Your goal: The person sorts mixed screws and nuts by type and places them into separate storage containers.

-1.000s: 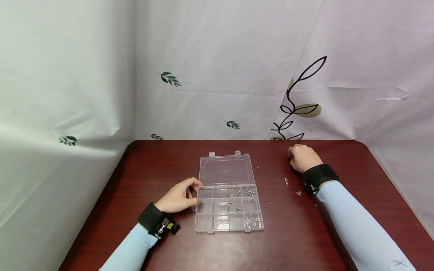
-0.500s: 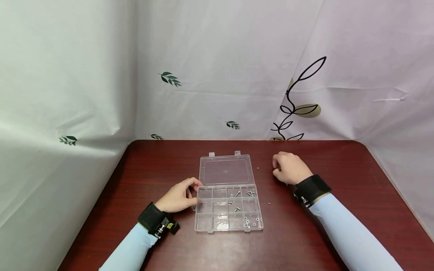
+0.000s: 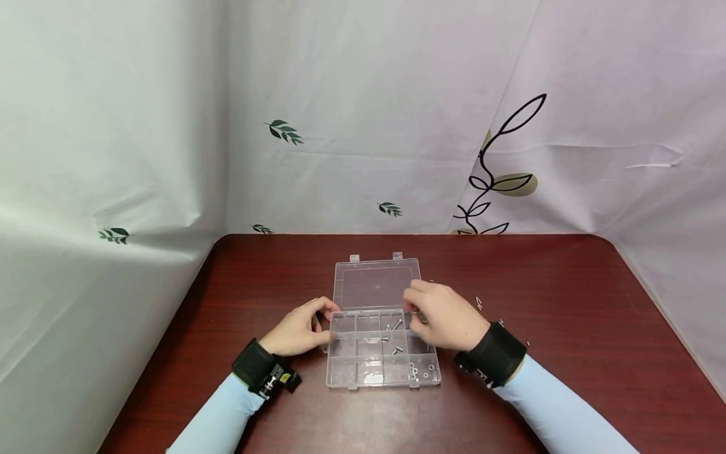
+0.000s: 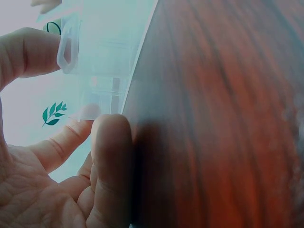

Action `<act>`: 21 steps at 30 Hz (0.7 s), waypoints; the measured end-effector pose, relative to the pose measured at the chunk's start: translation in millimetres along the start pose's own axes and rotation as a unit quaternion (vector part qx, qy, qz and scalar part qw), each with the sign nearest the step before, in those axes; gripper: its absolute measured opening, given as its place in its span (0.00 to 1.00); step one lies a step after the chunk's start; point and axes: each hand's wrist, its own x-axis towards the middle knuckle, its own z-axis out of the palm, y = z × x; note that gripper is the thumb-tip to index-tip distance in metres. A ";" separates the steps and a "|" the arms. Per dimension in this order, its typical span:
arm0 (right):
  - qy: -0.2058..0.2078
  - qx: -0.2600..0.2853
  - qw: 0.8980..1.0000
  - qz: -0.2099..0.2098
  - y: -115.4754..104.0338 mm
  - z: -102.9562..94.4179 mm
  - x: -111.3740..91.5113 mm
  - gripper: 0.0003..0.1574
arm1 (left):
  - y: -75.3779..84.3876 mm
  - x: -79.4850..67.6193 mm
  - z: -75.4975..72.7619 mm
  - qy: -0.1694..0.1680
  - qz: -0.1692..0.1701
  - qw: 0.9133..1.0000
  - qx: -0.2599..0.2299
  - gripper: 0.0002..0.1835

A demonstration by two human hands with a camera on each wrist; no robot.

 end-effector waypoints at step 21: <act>-0.053 0.026 0.998 -0.015 -19.2 2.1 -13.0 0.50 | 4.6 -0.7 -1.1 -0.001 -0.006 1.000 0.001 0.21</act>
